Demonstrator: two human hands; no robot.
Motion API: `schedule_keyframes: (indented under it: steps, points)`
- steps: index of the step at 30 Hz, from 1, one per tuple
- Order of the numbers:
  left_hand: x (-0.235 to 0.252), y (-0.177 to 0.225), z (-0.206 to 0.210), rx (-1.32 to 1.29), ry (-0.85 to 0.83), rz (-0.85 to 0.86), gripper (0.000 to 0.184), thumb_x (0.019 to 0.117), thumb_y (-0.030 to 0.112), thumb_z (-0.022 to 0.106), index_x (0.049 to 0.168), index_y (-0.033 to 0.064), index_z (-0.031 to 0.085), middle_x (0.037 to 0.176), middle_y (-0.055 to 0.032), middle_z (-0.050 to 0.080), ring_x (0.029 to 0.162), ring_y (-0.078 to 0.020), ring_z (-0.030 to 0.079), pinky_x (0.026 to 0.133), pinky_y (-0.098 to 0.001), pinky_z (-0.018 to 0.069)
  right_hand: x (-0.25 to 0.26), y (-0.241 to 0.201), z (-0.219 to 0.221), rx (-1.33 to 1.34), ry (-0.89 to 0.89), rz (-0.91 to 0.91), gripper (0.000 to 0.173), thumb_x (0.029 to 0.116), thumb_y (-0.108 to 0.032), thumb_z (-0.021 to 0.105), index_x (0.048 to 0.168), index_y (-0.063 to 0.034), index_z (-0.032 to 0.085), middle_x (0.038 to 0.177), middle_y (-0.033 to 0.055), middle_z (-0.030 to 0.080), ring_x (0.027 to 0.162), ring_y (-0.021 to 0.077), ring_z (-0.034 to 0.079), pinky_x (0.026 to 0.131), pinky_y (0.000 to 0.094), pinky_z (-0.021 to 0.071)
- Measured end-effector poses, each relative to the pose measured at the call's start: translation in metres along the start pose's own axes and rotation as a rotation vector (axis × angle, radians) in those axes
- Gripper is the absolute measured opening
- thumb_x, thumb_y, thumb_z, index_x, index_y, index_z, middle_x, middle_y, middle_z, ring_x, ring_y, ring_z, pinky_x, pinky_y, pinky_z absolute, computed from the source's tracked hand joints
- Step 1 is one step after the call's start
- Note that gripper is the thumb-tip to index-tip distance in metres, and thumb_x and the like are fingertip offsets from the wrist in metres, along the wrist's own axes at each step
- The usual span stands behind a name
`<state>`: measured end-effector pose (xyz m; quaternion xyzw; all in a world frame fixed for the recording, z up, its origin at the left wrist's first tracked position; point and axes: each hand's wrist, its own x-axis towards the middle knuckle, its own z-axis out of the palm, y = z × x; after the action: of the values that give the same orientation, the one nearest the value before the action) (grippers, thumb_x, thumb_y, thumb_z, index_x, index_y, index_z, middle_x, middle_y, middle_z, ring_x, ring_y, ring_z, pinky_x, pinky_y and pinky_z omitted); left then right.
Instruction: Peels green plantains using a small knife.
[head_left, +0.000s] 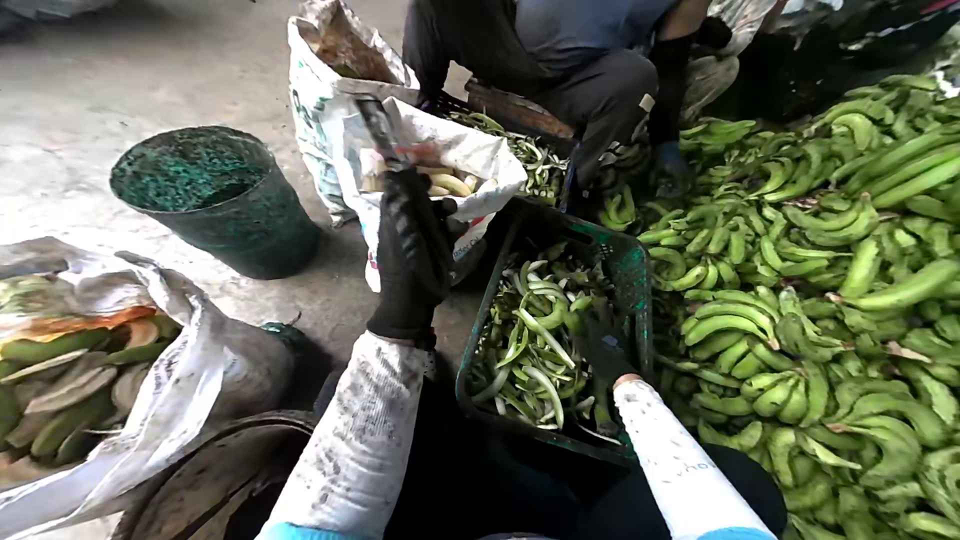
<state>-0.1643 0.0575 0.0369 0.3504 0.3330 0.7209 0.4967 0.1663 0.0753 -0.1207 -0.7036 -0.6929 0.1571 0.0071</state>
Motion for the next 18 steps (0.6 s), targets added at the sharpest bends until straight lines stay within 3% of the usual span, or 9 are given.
schedule_keyframes:
  steps: [2,3,5,7,9,10,12,14,18]
  points:
    - [-0.009,-0.015,0.010,0.202,-0.063,-0.051,0.038,0.1101,0.046,0.033,0.136,0.0241,0.051,0.094,0.0023,0.065,0.067,-0.0067,0.062,0.058,-0.0217,0.0541,-0.009,0.007,-0.023,0.355,0.082,0.110,0.062,0.0990,-0.036,0.064,0.149,-0.0037,0.048,0.151,0.0243,0.047,0.139,0.0385,0.046,0.115,0.0564,0.0380]
    - [-0.014,-0.023,0.016,0.331,-0.106,-0.064,0.039,0.1104,0.045,0.033,0.135,0.0218,0.051,0.091,0.0002,0.063,0.065,-0.0084,0.059,0.057,-0.0245,0.0521,-0.016,0.012,-0.038,0.526,0.153,0.154,0.062,0.0986,-0.035,0.065,0.148,-0.0033,0.048,0.144,0.0241,0.054,0.131,0.0372,0.054,0.110,0.0565,0.0436]
    - [-0.028,-0.037,0.030,0.525,-0.221,-0.117,0.038,0.1098,0.044,0.037,0.136,0.0211,0.052,0.090,-0.0040,0.061,0.064,-0.0136,0.057,0.054,-0.0304,0.0502,-0.040,0.017,-0.075,0.883,0.285,0.198,0.059,0.0980,-0.030,0.065,0.150,-0.0104,0.046,0.139,0.0168,0.059,0.123,0.0282,0.059,0.102,0.0503,0.0497]
    - [-0.046,-0.055,0.046,0.557,-0.336,-0.200,0.042,0.1086,0.050,0.039,0.137,0.0216,0.053,0.087,-0.0047,0.061,0.062,-0.0144,0.056,0.052,-0.0307,0.0499,-0.056,0.023,-0.096,1.326,0.399,0.097,0.047,0.1014,-0.026,0.054,0.147,-0.0186,0.046,0.124,0.0036,0.063,0.102,0.0137,0.064,0.083,0.0351,0.0567]
    - [-0.060,-0.083,0.062,0.534,-0.459,-0.236,0.046,0.1096,0.046,0.038,0.137,0.0126,0.054,0.088,-0.0068,0.063,0.067,-0.0160,0.059,0.060,-0.0337,0.0535,-0.064,0.026,-0.106,1.727,0.358,-0.123,0.037,0.1061,-0.035,0.045,0.142,-0.0266,0.046,0.123,-0.0009,0.064,0.100,0.0143,0.067,0.079,0.0355,0.0600]
    - [-0.067,-0.096,0.070,0.530,-0.517,-0.249,0.046,0.1100,0.043,0.037,0.134,0.0074,0.055,0.087,-0.0080,0.063,0.069,-0.0168,0.060,0.063,-0.0351,0.0553,-0.067,0.022,-0.109,1.802,0.355,-0.157,0.034,0.1061,-0.038,0.045,0.138,-0.0276,0.050,0.121,-0.0010,0.066,0.099,0.0152,0.068,0.077,0.0361,0.0602]
    - [-0.083,-0.114,0.082,0.500,-0.608,-0.284,0.049,0.1087,0.042,0.035,0.128,0.0024,0.057,0.083,-0.0046,0.063,0.070,-0.0134,0.062,0.068,-0.0325,0.0565,-0.074,0.010,-0.115,1.665,0.405,-0.059,0.038,0.1046,-0.042,0.050,0.140,-0.0311,0.048,0.121,-0.0022,0.064,0.097,0.0135,0.066,0.076,0.0329,0.0585]
    - [-0.091,-0.117,0.095,0.404,-0.633,-0.246,0.053,0.1073,0.047,0.034,0.120,0.0020,0.058,0.076,0.0003,0.060,0.066,-0.0089,0.059,0.066,-0.0273,0.0545,-0.080,-0.001,-0.122,1.430,0.449,-0.003,0.053,0.1014,-0.050,0.055,0.150,-0.0368,0.038,0.127,-0.0009,0.061,0.099,0.0147,0.064,0.078,0.0349,0.0575]
    - [-0.096,-0.090,0.122,0.228,-0.581,-0.111,0.075,0.0955,0.076,0.040,0.126,0.0083,0.056,0.070,0.0044,0.057,0.058,-0.0062,0.054,0.055,-0.0224,0.0491,-0.085,-0.001,-0.123,1.234,0.513,-0.154,0.054,0.1023,-0.042,0.056,0.152,-0.0359,0.035,0.125,0.0007,0.063,0.090,0.0141,0.066,0.067,0.0305,0.0574]
